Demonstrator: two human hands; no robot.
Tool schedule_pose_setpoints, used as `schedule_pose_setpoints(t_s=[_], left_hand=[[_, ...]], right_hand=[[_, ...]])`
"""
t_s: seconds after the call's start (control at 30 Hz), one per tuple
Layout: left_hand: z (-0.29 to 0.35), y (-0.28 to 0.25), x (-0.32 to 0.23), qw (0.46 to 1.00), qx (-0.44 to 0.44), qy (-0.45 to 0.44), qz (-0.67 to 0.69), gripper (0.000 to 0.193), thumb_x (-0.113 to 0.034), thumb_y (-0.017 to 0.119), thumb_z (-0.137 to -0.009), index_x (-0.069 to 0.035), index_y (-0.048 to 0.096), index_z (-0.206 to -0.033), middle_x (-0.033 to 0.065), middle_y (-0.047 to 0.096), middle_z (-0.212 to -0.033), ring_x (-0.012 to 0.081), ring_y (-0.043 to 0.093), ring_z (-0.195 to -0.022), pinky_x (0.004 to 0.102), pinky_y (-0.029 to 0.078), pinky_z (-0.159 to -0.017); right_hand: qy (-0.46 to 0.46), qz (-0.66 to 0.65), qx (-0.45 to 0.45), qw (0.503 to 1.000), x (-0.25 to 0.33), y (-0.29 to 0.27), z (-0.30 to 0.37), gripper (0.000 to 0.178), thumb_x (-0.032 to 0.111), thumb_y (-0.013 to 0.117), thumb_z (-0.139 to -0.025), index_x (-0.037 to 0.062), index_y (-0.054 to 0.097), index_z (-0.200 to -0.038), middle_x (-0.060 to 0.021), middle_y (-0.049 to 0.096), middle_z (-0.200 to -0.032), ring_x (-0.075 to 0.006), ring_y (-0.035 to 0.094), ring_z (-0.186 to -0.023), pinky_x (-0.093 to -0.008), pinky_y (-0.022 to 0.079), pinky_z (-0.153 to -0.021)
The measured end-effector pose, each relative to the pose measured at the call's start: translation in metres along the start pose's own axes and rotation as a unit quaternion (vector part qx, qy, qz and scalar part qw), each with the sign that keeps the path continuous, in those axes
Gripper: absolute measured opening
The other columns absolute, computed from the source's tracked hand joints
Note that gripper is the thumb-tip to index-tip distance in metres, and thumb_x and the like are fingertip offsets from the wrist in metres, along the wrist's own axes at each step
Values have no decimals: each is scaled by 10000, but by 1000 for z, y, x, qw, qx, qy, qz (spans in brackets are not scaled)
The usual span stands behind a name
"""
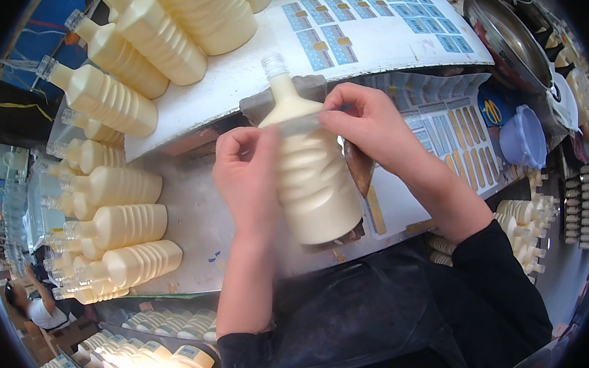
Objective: The person applies adhesive labels to the neck and body of a plastic bottle filled with a white liquid. They smooth each label with their fingers and a small tool, then place the finished bottle aside and repeat the process on another bottle.
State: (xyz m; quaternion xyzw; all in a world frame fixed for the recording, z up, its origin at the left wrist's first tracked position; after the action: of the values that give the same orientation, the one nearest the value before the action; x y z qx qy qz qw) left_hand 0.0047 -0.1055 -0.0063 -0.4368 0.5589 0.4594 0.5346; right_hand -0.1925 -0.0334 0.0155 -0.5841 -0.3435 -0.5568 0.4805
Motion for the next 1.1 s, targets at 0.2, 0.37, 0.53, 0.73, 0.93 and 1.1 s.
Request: schedule_pose_setpoints(t_s=[0.2,0.37,0.53,0.73,0.93,1.1], left_hand=[[-3,3,17,987,-10,-62,146,201,-118,721,-983,-25,641,-1142,5,661,-951,75,592,-817,235,494,-772],[-3,12,17,986,24,-81,146,299,-132,730,-963,-9,619,-1212,64,651,-1104,99,612,-956,256,515,-855],[-1,14,13,992,23,-75,94,320,-103,748,-938,-7,613,-1212,79,661,-1093,107,627,-939,261,536,-819],[-1,16,12,991,25,-77,104,328,-112,748,-939,-12,607,-1217,74,662,-1080,108,631,-931,268,540,-826],[1,18,11,989,30,-76,122,311,-112,732,-955,-11,605,-1221,73,657,-1093,111,622,-977,276,532,-864],[3,16,16,985,45,-89,140,306,-247,546,-1090,-9,626,-1265,75,670,-1157,129,629,-1043,290,529,-921]], right_hand=[[18,-65,5,998,-12,1,-5,79,100,685,-911,50,636,-874,52,613,-803,-13,532,-717,-194,420,-647],[29,-79,10,996,-13,1,-5,62,86,674,-903,49,637,-870,45,621,-807,-15,534,-707,-195,417,-638],[31,-93,13,995,-13,1,-6,62,93,675,-898,48,641,-871,41,626,-809,-16,537,-706,-193,419,-638],[33,-89,3,996,-16,-1,-7,61,88,678,-894,47,640,-869,36,629,-809,-18,542,-708,-192,423,-642],[0,-33,-20,999,-24,-7,-11,80,92,691,-922,45,635,-954,34,637,-861,-20,542,-717,-193,435,-652],[34,-132,-16,991,-42,-16,-14,164,141,650,-999,45,635,-1132,34,618,-881,-20,520,-733,-182,429,-652]])
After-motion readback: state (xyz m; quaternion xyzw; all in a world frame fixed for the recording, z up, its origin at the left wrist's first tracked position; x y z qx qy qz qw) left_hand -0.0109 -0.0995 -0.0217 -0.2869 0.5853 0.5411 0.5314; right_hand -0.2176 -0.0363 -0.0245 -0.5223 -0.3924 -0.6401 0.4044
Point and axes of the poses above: each hand's wrist, its own z-axis away from the middle knuckle, its own y-axis out of the palm, x = y × z, the point moved 10 cm from there along -z, towards the middle knuckle
